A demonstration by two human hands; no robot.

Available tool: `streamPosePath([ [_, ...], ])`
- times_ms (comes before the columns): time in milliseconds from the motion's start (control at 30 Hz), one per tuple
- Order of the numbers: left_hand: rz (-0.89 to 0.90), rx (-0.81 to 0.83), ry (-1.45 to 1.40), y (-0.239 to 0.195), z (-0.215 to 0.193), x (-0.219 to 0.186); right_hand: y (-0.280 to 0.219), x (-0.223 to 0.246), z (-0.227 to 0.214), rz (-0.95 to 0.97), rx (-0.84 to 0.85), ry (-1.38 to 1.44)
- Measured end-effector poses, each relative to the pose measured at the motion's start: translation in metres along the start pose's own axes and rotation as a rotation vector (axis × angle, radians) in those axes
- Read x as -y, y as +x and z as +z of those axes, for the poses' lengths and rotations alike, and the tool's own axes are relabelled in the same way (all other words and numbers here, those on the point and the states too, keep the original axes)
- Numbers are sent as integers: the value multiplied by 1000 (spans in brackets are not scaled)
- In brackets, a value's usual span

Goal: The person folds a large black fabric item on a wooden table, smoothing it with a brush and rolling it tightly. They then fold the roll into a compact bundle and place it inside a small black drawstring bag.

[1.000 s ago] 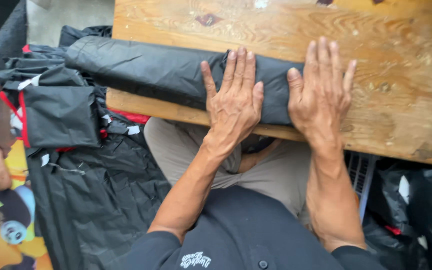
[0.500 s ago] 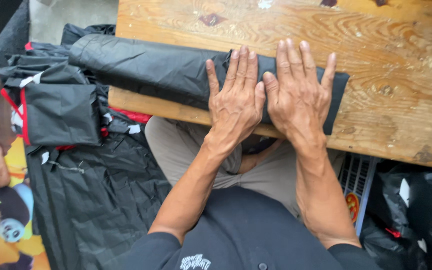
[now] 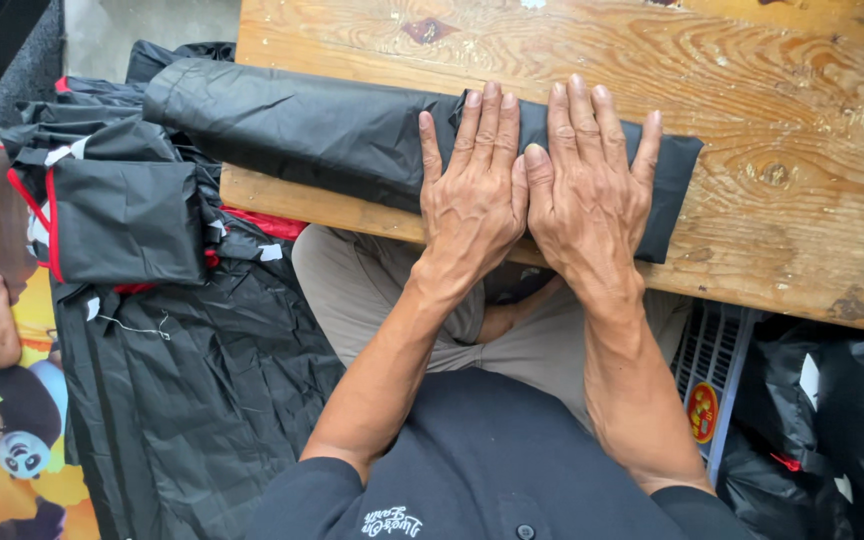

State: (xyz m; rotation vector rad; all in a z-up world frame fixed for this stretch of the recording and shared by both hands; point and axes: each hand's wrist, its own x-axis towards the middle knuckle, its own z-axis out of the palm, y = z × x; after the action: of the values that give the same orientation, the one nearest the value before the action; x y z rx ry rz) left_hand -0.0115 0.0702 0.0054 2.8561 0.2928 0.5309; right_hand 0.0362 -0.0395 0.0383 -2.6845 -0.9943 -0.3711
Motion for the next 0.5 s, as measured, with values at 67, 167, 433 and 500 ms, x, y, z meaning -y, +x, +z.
streamPosePath([
  [67,28,-1,-40,0,-3,2,-1,0,1,-9,-25,-24],
  [167,57,-116,-137,-7,-4,5,-1,2,-1,-18,-54,-4],
  [433,-456,-330,-187,-58,-56,24,0,3,-1,-34,-86,-21],
  [500,-546,-273,-176,-59,-62,36,-1,4,0,-43,-84,-10],
])
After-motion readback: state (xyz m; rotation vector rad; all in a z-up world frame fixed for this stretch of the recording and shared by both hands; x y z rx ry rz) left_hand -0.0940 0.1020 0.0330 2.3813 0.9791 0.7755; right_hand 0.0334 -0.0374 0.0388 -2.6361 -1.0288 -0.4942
